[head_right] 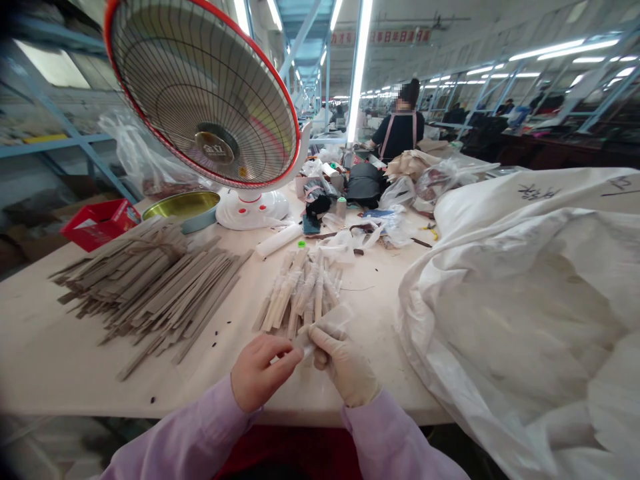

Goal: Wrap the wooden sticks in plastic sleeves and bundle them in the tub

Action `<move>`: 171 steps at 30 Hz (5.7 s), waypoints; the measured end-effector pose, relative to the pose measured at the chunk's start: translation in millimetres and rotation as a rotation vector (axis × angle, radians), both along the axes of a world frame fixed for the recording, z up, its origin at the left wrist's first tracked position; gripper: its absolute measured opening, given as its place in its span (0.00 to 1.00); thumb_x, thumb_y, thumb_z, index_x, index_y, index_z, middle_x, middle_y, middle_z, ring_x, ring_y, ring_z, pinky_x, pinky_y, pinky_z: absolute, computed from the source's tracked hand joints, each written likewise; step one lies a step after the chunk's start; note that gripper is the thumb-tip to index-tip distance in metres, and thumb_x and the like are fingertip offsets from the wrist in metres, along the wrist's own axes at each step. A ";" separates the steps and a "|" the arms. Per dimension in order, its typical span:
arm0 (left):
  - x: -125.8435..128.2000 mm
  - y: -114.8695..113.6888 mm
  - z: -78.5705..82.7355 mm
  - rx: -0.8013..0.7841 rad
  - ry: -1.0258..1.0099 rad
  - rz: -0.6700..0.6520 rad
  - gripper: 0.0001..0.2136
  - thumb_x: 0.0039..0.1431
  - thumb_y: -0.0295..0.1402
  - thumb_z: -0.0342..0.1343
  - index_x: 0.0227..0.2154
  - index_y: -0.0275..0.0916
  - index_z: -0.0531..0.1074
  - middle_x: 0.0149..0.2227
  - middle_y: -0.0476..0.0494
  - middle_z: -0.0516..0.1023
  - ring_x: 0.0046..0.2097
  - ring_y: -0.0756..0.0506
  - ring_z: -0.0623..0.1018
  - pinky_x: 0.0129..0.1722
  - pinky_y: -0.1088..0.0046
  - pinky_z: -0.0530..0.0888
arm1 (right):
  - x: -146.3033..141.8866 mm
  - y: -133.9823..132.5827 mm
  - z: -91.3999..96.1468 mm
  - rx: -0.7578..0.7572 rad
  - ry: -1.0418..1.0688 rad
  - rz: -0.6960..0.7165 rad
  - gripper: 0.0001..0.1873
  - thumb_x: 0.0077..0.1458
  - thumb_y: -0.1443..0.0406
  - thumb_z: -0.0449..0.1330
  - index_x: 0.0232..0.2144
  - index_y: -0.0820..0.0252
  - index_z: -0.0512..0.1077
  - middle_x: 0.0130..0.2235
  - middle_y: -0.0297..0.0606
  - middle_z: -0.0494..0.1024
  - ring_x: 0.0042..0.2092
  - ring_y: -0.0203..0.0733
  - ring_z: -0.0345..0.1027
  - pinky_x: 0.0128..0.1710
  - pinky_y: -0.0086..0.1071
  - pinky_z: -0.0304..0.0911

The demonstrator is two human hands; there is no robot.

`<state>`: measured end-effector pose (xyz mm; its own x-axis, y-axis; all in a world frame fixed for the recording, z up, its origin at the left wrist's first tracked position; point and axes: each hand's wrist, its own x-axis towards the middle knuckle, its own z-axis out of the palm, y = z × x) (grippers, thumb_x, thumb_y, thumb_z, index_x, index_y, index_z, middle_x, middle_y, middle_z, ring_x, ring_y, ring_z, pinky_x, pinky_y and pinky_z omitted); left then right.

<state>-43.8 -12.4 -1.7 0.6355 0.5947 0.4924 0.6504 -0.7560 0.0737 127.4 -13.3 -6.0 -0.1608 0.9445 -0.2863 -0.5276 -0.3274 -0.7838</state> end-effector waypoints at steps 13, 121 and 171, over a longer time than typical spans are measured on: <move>-140.8 128.5 -43.6 -0.500 0.327 1.027 0.12 0.54 0.31 0.48 0.37 0.30 0.71 0.41 0.28 0.74 0.43 0.38 0.75 0.40 0.64 0.69 | 0.5 6.5 -9.9 0.114 -0.260 -0.146 0.19 0.43 0.53 0.63 0.15 0.61 0.66 0.15 0.29 0.62 0.18 0.29 0.49 0.20 0.29 0.43; 19.8 -21.9 3.7 -1.390 -0.572 0.132 0.26 0.54 0.54 0.40 0.35 0.33 0.68 0.19 0.53 0.63 0.19 0.54 0.65 0.18 0.79 0.61 | 34.4 26.2 -0.8 0.074 -0.006 -0.459 0.15 0.33 0.58 0.69 0.16 0.61 0.68 0.18 0.30 0.68 0.21 0.31 0.56 0.21 0.28 0.50; 9.8 -7.6 6.8 -0.939 -0.623 0.229 0.14 0.56 0.43 0.47 0.23 0.37 0.64 0.18 0.55 0.57 0.21 0.53 0.58 0.20 0.79 0.57 | -1.8 -2.2 10.2 0.232 -0.254 -0.013 0.27 0.49 0.47 0.55 0.40 0.64 0.73 0.16 0.26 0.55 0.20 0.30 0.46 0.20 0.27 0.42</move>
<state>-34.0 -20.0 5.1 0.2674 0.9635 -0.0153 0.4182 -0.1017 0.9026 125.6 -15.5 4.2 -0.0993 0.9907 -0.0926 -0.3093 -0.1192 -0.9435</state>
